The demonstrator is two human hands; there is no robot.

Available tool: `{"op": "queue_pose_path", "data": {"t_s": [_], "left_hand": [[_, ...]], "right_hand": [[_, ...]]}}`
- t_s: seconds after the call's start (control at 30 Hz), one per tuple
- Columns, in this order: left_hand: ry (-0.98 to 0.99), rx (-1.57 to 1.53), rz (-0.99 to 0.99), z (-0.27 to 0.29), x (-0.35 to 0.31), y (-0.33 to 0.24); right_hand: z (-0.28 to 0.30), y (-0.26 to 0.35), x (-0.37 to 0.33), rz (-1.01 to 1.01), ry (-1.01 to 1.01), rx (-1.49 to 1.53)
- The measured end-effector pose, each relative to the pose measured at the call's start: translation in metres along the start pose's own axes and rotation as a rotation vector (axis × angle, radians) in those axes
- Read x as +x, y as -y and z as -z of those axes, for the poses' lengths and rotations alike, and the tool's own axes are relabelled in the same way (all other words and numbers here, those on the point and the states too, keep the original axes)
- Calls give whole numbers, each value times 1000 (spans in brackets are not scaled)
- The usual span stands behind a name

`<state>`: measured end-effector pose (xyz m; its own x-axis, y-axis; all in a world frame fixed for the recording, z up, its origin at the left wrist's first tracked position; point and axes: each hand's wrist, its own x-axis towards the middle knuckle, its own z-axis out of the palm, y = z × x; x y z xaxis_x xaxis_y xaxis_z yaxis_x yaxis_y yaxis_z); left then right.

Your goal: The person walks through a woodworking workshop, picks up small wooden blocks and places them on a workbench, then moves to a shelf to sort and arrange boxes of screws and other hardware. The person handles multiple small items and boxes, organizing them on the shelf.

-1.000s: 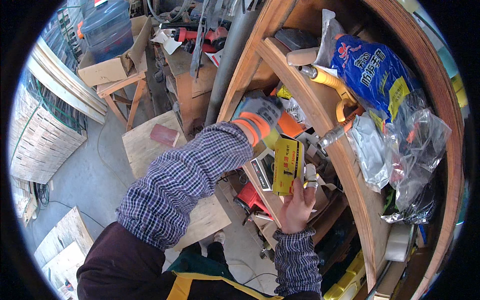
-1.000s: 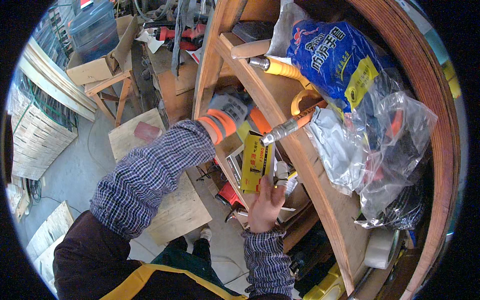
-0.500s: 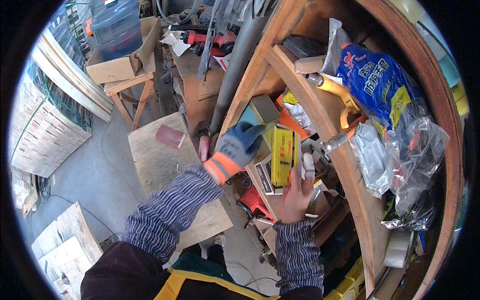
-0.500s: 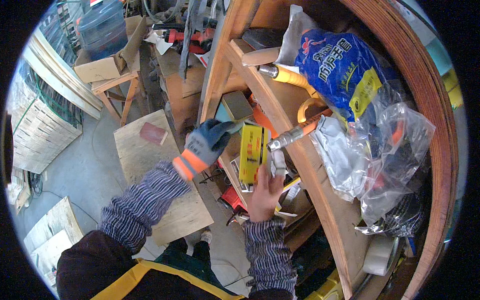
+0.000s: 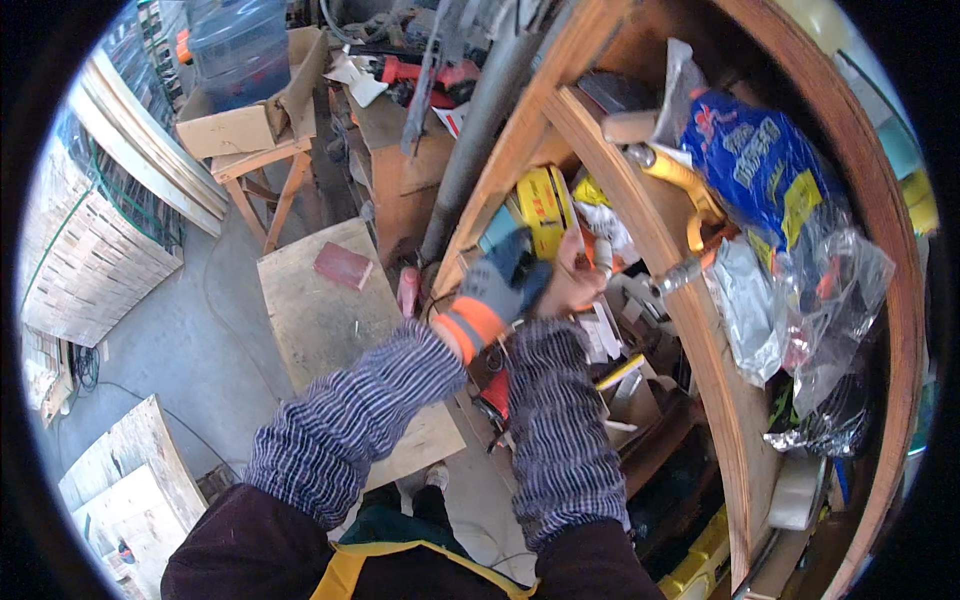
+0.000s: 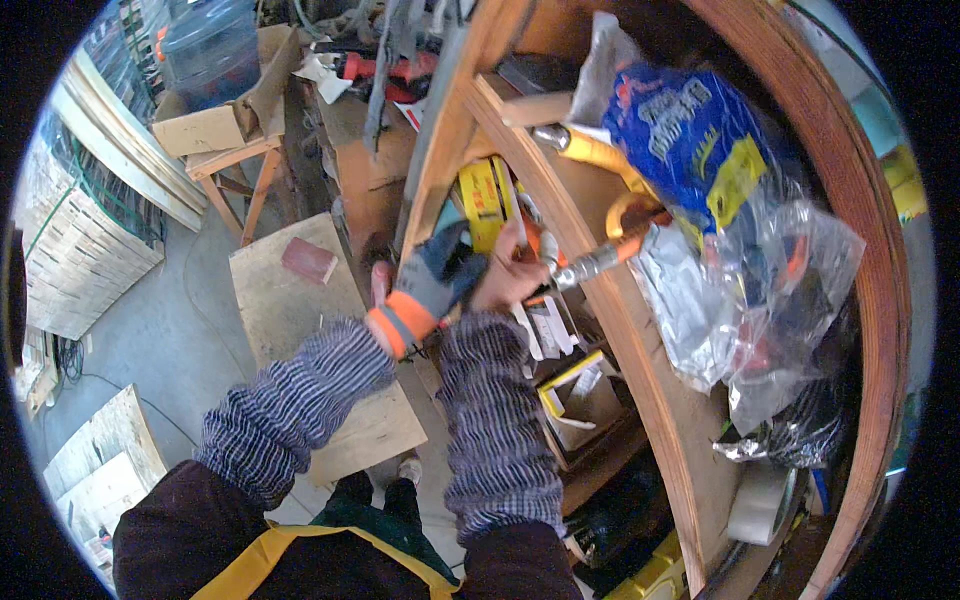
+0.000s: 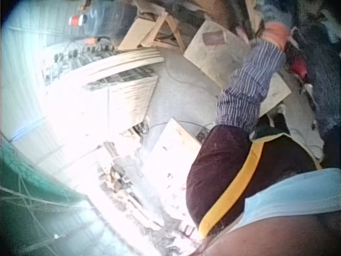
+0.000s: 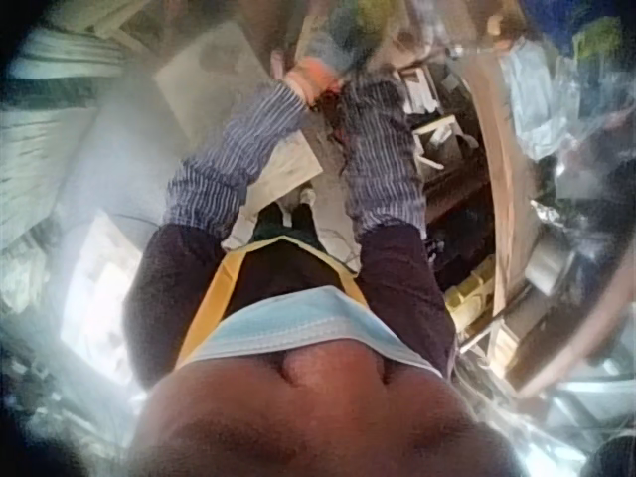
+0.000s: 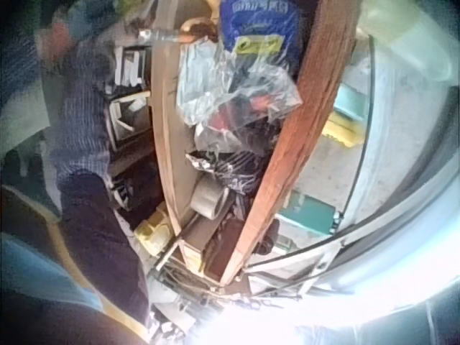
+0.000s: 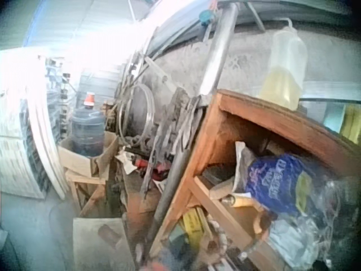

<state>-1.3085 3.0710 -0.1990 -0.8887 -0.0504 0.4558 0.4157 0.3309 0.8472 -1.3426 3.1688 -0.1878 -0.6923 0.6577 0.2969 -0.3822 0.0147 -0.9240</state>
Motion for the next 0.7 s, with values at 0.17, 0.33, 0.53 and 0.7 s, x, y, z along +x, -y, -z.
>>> {"op": "queue_pose_path", "data": {"t_s": [0.17, 0.33, 0.53, 0.7], "left_hand": [[28, -166, 24, -17, 19, 21], [24, -409, 240, -23, 5, 18], [95, -602, 306, -19, -2, 0], [46, -541, 317, 3, -31, 10]], "right_hand": [[-2, 1, -11, 43, -29, 158], [20, 30, -46, -160, -45, 172], [53, 44, -62, -207, 124, 171], [174, 45, -19, 9, 156, -162]]}}
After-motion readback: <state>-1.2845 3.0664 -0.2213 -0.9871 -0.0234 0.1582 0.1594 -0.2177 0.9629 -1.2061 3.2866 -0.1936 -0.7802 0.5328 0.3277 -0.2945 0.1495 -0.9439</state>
